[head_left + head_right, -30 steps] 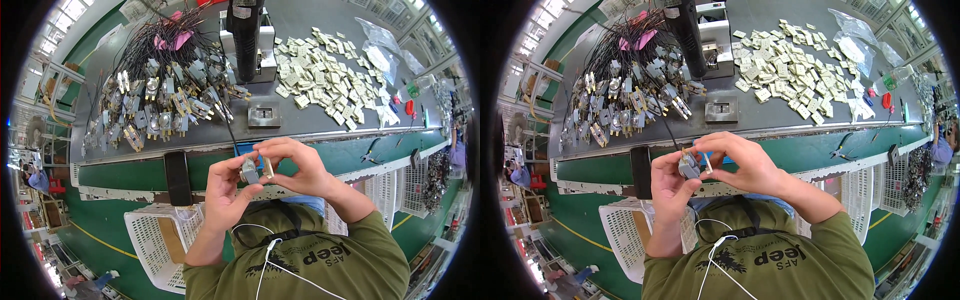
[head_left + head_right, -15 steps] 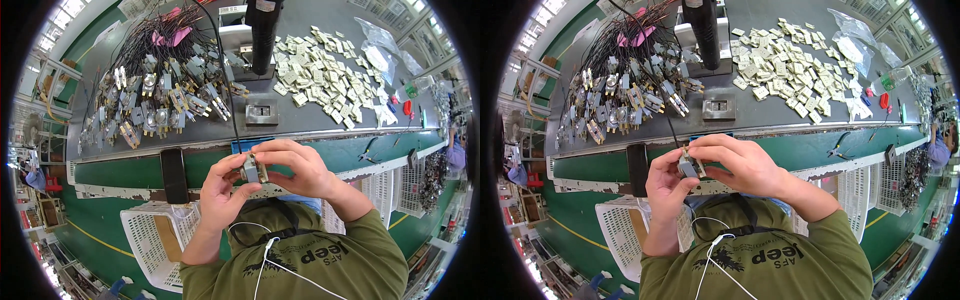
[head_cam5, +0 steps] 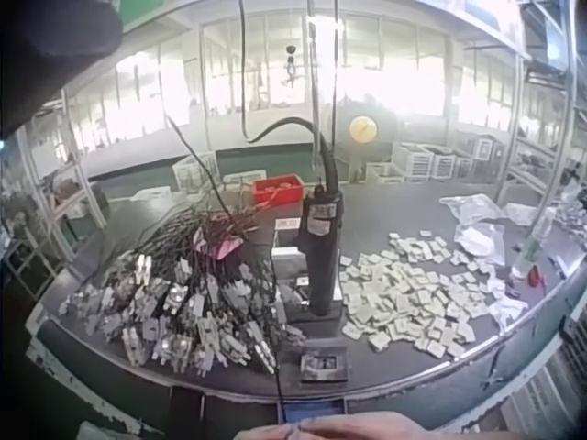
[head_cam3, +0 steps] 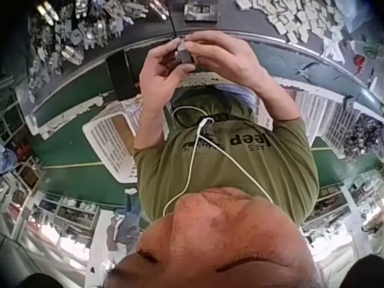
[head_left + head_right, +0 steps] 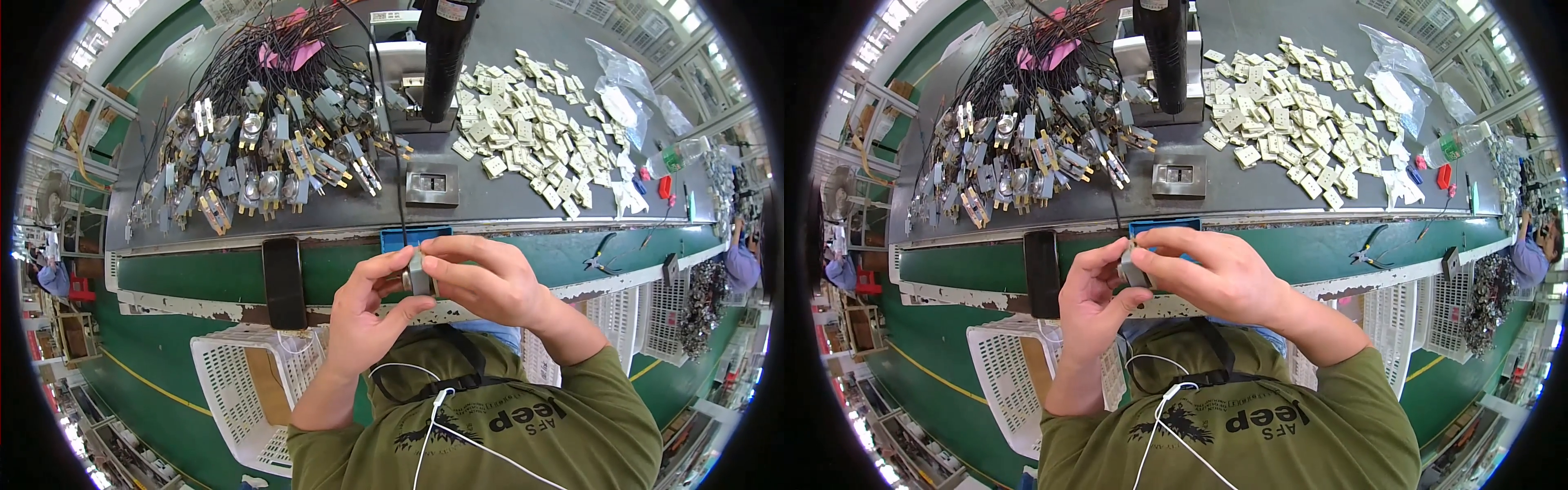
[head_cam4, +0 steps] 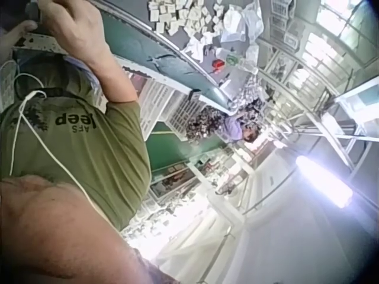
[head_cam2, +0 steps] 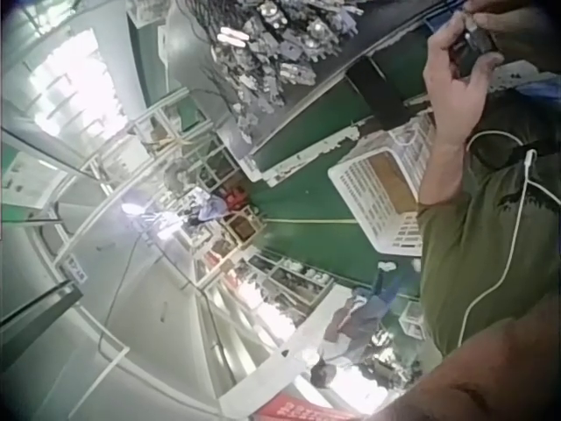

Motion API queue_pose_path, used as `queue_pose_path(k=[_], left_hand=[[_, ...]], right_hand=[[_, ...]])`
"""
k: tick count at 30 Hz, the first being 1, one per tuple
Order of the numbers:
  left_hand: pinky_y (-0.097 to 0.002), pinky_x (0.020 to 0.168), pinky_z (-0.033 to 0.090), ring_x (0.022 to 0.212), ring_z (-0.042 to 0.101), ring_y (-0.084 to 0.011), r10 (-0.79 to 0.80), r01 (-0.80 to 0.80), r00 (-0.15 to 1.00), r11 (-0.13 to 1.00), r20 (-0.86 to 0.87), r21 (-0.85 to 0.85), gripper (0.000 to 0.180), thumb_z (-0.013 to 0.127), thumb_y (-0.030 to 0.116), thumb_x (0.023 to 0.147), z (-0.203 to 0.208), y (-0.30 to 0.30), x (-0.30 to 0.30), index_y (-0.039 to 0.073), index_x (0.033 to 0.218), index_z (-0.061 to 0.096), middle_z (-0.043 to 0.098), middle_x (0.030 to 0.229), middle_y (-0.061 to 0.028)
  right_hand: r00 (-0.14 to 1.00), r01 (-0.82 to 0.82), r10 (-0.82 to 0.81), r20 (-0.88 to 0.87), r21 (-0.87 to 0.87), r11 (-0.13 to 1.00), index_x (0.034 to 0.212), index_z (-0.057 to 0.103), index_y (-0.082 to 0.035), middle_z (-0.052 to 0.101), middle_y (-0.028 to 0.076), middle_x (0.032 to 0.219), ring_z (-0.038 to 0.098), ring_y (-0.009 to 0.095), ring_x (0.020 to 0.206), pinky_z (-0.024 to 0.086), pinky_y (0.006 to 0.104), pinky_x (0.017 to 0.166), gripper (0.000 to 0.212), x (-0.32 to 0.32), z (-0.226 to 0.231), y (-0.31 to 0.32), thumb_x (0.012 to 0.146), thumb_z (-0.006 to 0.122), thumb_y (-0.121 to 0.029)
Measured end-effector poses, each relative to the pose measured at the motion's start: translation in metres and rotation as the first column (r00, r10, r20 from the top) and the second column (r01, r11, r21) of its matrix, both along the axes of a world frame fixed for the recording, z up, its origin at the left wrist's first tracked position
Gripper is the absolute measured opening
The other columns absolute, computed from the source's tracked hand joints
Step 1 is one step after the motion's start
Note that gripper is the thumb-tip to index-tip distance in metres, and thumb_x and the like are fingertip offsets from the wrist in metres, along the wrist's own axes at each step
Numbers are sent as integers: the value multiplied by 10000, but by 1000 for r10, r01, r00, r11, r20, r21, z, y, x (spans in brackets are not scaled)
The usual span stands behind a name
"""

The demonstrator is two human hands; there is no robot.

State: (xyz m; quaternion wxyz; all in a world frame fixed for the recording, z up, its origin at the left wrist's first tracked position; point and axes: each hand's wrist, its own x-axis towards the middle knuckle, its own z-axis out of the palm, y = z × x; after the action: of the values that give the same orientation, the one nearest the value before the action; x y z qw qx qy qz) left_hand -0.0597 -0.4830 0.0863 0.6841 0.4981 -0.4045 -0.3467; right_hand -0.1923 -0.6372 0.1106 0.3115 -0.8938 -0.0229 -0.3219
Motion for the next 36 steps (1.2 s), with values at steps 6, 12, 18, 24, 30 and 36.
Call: queue_pose_path(k=[6,12,18,24,30,36], left_hand=[[-324,953,515,1096,609,-186,-29,39,997,992,-78,120,538,735,-40,802,2,0,3,10,1284,502,577,1258,-116],[-321,929,503,1153,562,-179,-134,142,988,982,-71,127,633,730,-33,812,2,0,8,38,1342,392,537,1307,-118],[-266,729,477,853,559,-150,184,-182,981,982,-68,43,341,484,157,1007,-15,3,-2,56,1309,365,533,1144,-140],[-218,542,370,596,408,-91,0,-86,933,971,-361,-222,394,487,322,1009,-27,18,17,75,1298,380,509,1009,-119],[-263,533,357,541,403,-99,-393,118,745,872,-538,-475,375,475,315,1013,-34,26,32,124,1325,397,504,1008,-121],[-298,552,360,582,489,-119,-475,141,658,840,-584,-524,445,548,299,982,-32,43,37,89,1350,414,560,1029,-110]], right_hand=[[1000,22,-22,8,-91,996,1148,644,-58,651,149,1055,673,242,774,566,322,643,542,2,1,0,629,776,24],[999,13,-18,-36,-141,990,1153,647,-67,638,125,1032,665,226,786,556,330,659,491,8,6,2,674,737,-11],[999,9,-12,45,64,998,1172,645,-83,610,151,1139,658,257,882,563,337,702,463,17,3,15,728,747,-1],[999,-9,20,-45,230,973,1184,632,-86,593,160,1192,649,270,905,563,345,727,469,8,-4,17,741,733,30],[988,-67,105,-112,306,950,1170,631,-63,582,176,1204,644,292,976,572,349,773,451,12,-3,20,747,715,70],[990,-80,114,-88,324,943,1164,639,-74,589,142,1181,654,256,885,559,335,737,403,10,-8,20,779,697,30]])
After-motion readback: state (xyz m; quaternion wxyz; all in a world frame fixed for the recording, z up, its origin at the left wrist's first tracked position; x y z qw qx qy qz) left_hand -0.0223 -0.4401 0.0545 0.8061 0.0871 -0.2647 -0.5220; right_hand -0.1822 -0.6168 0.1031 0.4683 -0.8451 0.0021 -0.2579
